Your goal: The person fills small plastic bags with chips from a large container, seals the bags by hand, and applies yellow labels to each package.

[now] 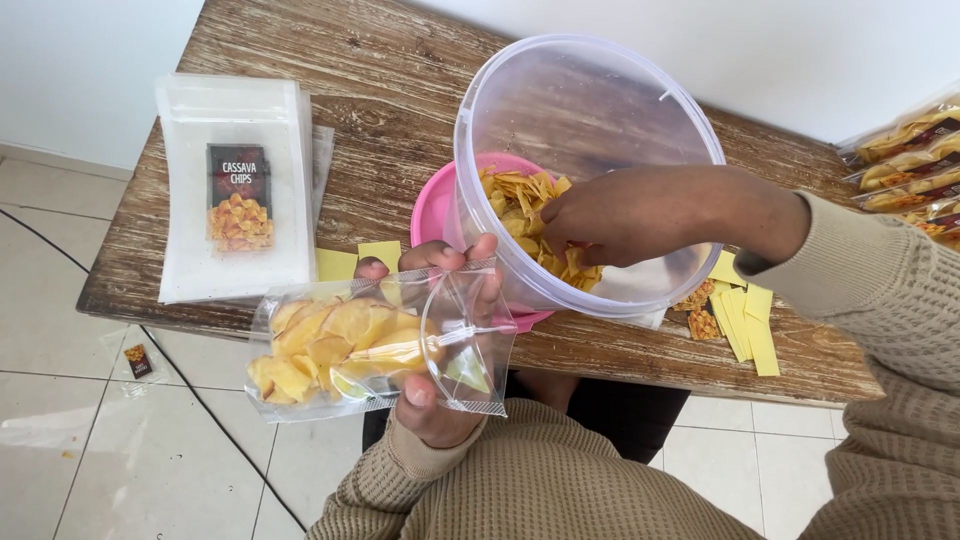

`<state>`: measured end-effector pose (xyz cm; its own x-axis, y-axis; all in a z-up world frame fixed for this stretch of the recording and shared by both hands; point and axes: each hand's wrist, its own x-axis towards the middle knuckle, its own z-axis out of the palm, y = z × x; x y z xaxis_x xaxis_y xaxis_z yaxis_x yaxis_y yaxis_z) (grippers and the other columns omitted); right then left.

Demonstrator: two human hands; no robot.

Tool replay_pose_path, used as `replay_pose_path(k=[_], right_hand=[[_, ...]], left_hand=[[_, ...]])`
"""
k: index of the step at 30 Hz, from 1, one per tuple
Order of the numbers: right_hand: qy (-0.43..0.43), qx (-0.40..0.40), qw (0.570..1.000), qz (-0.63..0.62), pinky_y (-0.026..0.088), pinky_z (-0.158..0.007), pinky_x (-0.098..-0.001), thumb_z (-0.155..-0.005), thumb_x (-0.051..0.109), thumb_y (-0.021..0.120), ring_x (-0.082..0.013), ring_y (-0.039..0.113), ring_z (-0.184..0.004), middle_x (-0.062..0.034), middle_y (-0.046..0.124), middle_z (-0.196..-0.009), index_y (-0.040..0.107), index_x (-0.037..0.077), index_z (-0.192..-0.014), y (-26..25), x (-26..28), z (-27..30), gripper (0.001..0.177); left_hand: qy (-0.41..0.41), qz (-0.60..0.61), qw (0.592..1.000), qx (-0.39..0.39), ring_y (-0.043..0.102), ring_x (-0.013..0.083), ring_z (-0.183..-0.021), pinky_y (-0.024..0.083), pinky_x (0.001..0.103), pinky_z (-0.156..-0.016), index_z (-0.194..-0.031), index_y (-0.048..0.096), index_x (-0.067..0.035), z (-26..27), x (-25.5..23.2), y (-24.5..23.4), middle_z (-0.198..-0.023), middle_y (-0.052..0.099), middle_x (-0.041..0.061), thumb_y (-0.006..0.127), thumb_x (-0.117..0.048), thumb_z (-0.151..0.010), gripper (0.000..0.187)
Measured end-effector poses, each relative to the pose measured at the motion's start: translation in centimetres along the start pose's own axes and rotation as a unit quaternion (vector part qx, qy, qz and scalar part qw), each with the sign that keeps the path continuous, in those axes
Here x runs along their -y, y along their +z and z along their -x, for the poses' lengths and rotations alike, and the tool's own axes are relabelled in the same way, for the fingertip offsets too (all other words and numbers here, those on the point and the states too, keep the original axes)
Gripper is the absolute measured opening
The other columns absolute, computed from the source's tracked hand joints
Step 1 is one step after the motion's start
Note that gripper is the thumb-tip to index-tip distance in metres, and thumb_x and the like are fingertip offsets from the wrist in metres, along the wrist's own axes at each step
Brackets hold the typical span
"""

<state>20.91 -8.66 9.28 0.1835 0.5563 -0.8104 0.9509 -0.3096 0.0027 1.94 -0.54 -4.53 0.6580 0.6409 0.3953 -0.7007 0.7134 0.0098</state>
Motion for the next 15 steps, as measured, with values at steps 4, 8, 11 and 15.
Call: replay_pose_path(k=[4, 8, 11, 15], right_hand=[[-0.014, -0.031, 0.999, 0.014, 0.049, -0.083, -0.0407, -0.098, 0.021, 0.062, -0.0203, 0.063, -0.096, 0.0009, 0.064, -0.103, 0.068, 0.017, -0.102, -0.5, -0.2, 1.0, 0.008], [-0.108, -0.207, 0.97, -0.071, 0.049, -0.091, -0.0428, -0.098, 0.023, 0.061, -0.0232, 0.062, -0.106, -0.0034, 0.062, -0.112, 0.066, 0.012, -0.114, -0.9, -0.6, 3.2, 0.02], [-0.114, -0.27, 0.951, -0.1, 0.051, -0.087, -0.041, -0.099, 0.02, 0.057, -0.0224, 0.068, -0.099, -0.0036, 0.069, -0.113, 0.067, 0.01, -0.115, -1.3, 0.0, 5.2, 0.021], [-0.105, -0.405, 0.906, -0.069, 0.056, -0.075, -0.0358, -0.102, 0.022, 0.056, -0.0192, 0.071, -0.089, -0.0029, 0.073, -0.108, 0.067, 0.009, -0.115, -0.8, 1.1, 7.2, 0.022]], left_hand=[[0.01, 0.0, 1.0, 0.0, 0.048, 0.0544, -0.139, 0.051, 0.05, -0.118, -0.144, 0.038, -0.015, -0.4, -0.2, 0.4, -0.134, 0.048, 0.027, 0.09, -0.02, -0.091, 0.075], [0.021, -0.016, 1.0, 0.004, 0.049, 0.053, -0.138, 0.049, 0.05, -0.119, -0.145, 0.036, -0.016, -0.5, -0.1, 0.6, -0.134, 0.048, 0.027, 0.088, -0.023, -0.093, 0.074], [0.021, -0.02, 0.999, 0.017, 0.047, 0.0529, -0.14, 0.047, 0.053, -0.12, -0.147, 0.036, -0.017, -0.4, 0.1, -0.5, -0.135, 0.048, 0.027, 0.088, -0.024, -0.093, 0.075], [0.013, -0.026, 1.0, 0.011, 0.045, 0.0518, -0.141, 0.043, 0.056, -0.122, -0.146, 0.036, -0.022, -0.4, 0.3, 0.0, -0.136, 0.047, 0.025, 0.086, -0.029, -0.095, 0.071]])
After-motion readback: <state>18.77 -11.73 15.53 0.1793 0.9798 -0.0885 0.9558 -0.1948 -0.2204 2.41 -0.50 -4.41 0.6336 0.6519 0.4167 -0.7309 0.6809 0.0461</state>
